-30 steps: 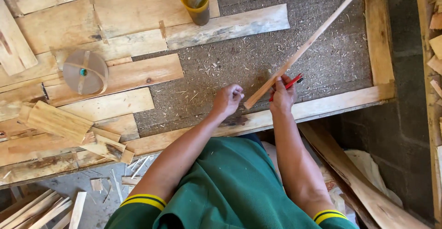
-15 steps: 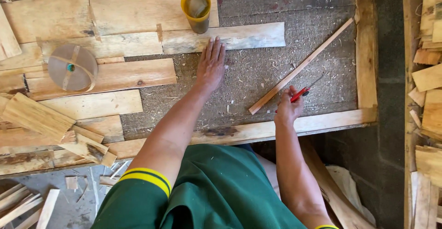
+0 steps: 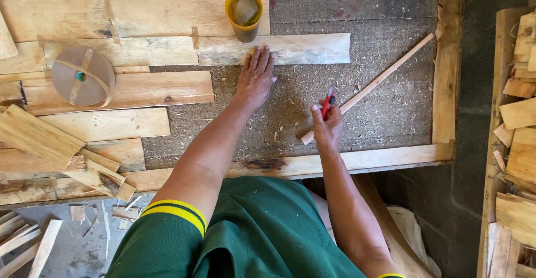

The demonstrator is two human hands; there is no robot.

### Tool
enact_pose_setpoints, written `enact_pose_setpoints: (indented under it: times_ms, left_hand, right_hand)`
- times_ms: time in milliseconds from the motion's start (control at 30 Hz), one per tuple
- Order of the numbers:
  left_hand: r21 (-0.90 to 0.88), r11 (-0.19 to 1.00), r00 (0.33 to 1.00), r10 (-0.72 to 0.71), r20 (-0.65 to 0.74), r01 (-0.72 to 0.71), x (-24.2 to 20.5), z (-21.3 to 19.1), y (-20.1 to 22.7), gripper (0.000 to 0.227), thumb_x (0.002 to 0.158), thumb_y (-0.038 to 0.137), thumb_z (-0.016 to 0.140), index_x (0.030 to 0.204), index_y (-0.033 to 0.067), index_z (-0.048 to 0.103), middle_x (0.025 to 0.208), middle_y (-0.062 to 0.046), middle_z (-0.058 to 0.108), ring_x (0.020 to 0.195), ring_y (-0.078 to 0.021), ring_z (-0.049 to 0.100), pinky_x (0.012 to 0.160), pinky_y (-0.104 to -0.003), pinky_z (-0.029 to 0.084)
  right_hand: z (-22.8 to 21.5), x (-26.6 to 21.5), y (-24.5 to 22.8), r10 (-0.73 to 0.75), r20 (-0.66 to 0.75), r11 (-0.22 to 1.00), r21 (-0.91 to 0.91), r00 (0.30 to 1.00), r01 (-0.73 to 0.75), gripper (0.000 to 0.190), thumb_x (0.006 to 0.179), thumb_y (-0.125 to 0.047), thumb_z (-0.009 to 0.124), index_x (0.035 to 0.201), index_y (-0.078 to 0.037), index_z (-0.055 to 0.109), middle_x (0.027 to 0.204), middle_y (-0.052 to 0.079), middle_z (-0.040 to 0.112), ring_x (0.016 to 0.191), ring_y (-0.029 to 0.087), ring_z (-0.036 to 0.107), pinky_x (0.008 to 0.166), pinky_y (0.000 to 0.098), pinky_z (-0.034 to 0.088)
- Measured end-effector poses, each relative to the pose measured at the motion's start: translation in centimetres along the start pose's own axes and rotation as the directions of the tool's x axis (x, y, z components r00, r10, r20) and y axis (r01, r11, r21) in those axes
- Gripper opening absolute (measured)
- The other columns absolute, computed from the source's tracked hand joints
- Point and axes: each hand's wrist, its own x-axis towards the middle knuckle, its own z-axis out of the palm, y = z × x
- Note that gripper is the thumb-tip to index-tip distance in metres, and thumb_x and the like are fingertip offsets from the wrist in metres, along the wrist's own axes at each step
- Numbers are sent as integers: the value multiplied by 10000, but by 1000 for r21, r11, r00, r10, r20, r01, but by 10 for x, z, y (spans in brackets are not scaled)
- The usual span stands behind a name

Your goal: Trimming and shaping thin wood strips using a utility knife on a workbench.

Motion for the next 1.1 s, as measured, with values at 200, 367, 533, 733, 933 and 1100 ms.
enact_pose_setpoints:
  times_ms: [200,367,533,733,933,1100]
  left_hand:
    - [142,989,997,54,-57,-46,16,23,-17,576,1023,251,543,1557,114,375,1655,-131,245,1508,-332,275,1227,-486,283]
    - [125,990,996,74,-50,-67,11,-3,-19,476,1022,146,558,1495,101,538,1634,-122,364,1460,-302,422,1131,-400,491]
    - [1,998,989,62,-132,-62,18,-3,-25,400,1017,114,535,1404,136,636,1610,-184,393,1365,-311,468,963,-398,571]
    - [46,993,983,116,-141,-111,18,-7,-28,503,888,86,570,1380,152,648,1558,-203,416,1345,-319,481,945,-371,576]
    - [17,992,981,123,-153,-121,18,1,-32,402,955,139,573,1346,166,664,1546,-210,451,1352,-305,502,896,-377,597]
    - [47,990,973,138,-186,-131,22,4,-32,452,934,118,582,1374,187,660,1549,-187,442,1362,-302,498,915,-352,602]
  right_hand:
    - [42,14,-24,194,132,981,-19,972,-193,251,1070,-299,624,1127,-56,595,783,47,561,575,120,507,454,288,420]
    - [69,22,-54,83,157,925,-379,984,-18,248,1037,-258,603,1156,-41,587,763,65,636,580,147,624,474,315,516]
    - [85,29,-93,105,282,804,-589,954,85,239,1039,-179,558,1220,-22,551,834,98,739,642,241,773,593,400,577]
    - [109,49,-97,-70,391,542,-757,918,364,590,980,-82,539,1538,-149,361,1102,248,724,921,462,715,786,559,573]
    - [125,64,-96,5,405,386,-844,914,372,713,929,-40,541,1582,-214,313,1232,218,688,1024,436,707,857,558,575]
    - [138,63,-120,235,311,262,-933,921,248,916,871,69,563,1633,-242,162,1349,209,596,944,330,727,777,438,627]
